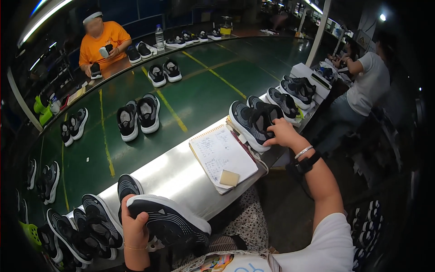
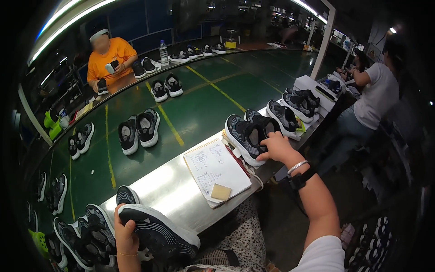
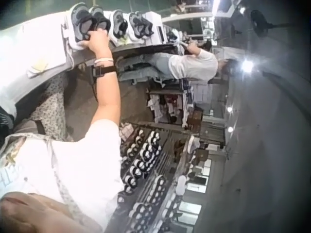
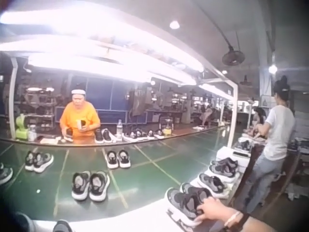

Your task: Inspecting and organizing finished shoes at a quality control station.

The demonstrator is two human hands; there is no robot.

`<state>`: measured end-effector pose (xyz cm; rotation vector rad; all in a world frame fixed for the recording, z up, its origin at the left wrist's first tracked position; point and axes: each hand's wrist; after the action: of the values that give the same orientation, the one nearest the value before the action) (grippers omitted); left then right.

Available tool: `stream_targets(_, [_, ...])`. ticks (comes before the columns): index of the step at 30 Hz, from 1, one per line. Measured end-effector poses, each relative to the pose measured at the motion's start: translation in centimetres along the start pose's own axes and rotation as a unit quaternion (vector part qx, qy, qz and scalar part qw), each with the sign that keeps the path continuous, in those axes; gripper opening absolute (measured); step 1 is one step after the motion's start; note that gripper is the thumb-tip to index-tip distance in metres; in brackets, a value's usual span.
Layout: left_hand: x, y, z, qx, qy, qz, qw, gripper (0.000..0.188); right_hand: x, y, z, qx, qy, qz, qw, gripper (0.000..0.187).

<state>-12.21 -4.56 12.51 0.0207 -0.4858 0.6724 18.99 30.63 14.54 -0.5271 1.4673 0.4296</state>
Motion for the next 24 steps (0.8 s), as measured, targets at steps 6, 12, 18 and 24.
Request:
stream_targets(6, [0.0, -0.1, 0.2, 0.008, 0.006, 0.012, 1.000, 0.068, -2.2, -0.8, 2.0, -0.086, 0.012, 0.175, 0.981, 0.052])
stream_targets(12, [0.4, -0.2, 0.4, 0.009, 0.004, 0.014, 1.000, 0.068, -7.5, 0.3, 5.4, 0.037, 0.367, 0.193, 0.909, 0.057])
stream_targets(18, [0.2, -0.2, 0.3, 0.011, 0.022, 0.022, 0.999, 0.070, -5.2, 1.2, 7.1, -0.017, 0.485, 0.128, 0.865, 0.049])
stream_targets(24, [0.2, -0.3, 0.3, 0.008, 0.037, 0.031, 0.999, 0.071, -2.8, 3.7, 11.7, -0.005, 0.167, 0.117, 0.979, 0.060])
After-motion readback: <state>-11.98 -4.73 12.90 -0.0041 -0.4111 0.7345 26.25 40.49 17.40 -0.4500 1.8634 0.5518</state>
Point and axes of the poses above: each hand's wrist, its own y-axis towards the middle knuckle, its own x-axis out of the palm, z = x × y, and after that the axes turned 2 degrees about -x, right-handed
